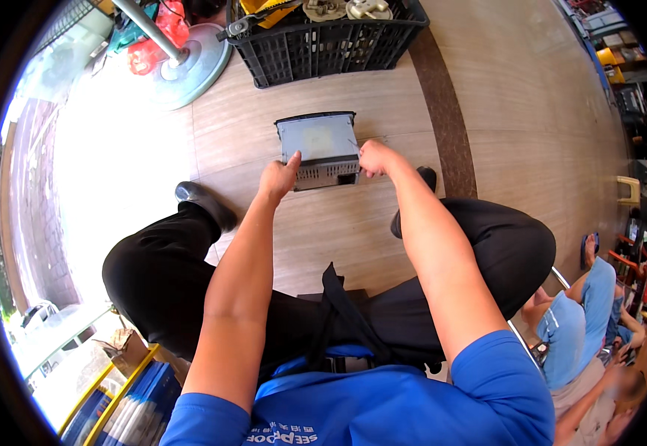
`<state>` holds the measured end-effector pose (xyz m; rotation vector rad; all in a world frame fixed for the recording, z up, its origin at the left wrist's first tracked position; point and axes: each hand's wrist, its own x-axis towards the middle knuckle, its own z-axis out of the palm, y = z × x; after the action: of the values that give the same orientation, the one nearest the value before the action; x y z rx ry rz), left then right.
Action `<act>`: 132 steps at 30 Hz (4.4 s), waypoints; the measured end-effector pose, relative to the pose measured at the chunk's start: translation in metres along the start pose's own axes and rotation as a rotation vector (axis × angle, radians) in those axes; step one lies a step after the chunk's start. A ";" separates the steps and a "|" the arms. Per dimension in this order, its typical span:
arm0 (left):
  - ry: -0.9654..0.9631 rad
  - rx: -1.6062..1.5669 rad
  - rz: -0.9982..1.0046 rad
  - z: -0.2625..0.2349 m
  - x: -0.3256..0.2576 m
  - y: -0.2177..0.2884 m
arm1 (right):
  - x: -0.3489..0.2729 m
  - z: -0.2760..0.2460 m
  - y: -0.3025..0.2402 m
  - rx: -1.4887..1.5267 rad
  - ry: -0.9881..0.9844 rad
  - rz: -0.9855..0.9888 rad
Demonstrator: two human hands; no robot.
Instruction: The person dismantles a metallic electronic component by hand while seated on the floor, using a screwdriver to remove several screws from the top and sides of the metal housing.
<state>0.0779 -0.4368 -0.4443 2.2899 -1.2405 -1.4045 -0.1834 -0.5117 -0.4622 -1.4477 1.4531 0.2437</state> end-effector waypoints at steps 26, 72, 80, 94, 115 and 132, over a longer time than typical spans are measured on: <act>0.155 -0.293 0.277 0.008 0.045 0.022 | -0.035 -0.062 -0.024 -0.144 0.455 0.098; -0.257 0.906 0.677 -0.168 -0.105 0.162 | -0.019 -0.159 -0.095 -0.606 0.232 -0.582; -0.251 0.929 0.625 -0.165 -0.107 0.155 | -0.031 -0.157 -0.095 -0.584 0.289 -0.627; -0.329 0.978 0.628 -0.157 -0.107 0.150 | -0.030 -0.146 -0.085 -0.618 0.266 -0.634; -0.304 0.967 0.604 -0.163 -0.103 0.136 | -0.021 -0.134 -0.090 -0.693 0.187 -0.645; -0.332 0.985 0.604 -0.159 -0.099 0.138 | -0.020 -0.138 -0.091 -0.692 0.195 -0.636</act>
<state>0.1086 -0.4919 -0.2204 1.7734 -2.9110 -1.0620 -0.1811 -0.6239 -0.3396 -2.4742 1.0082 0.2136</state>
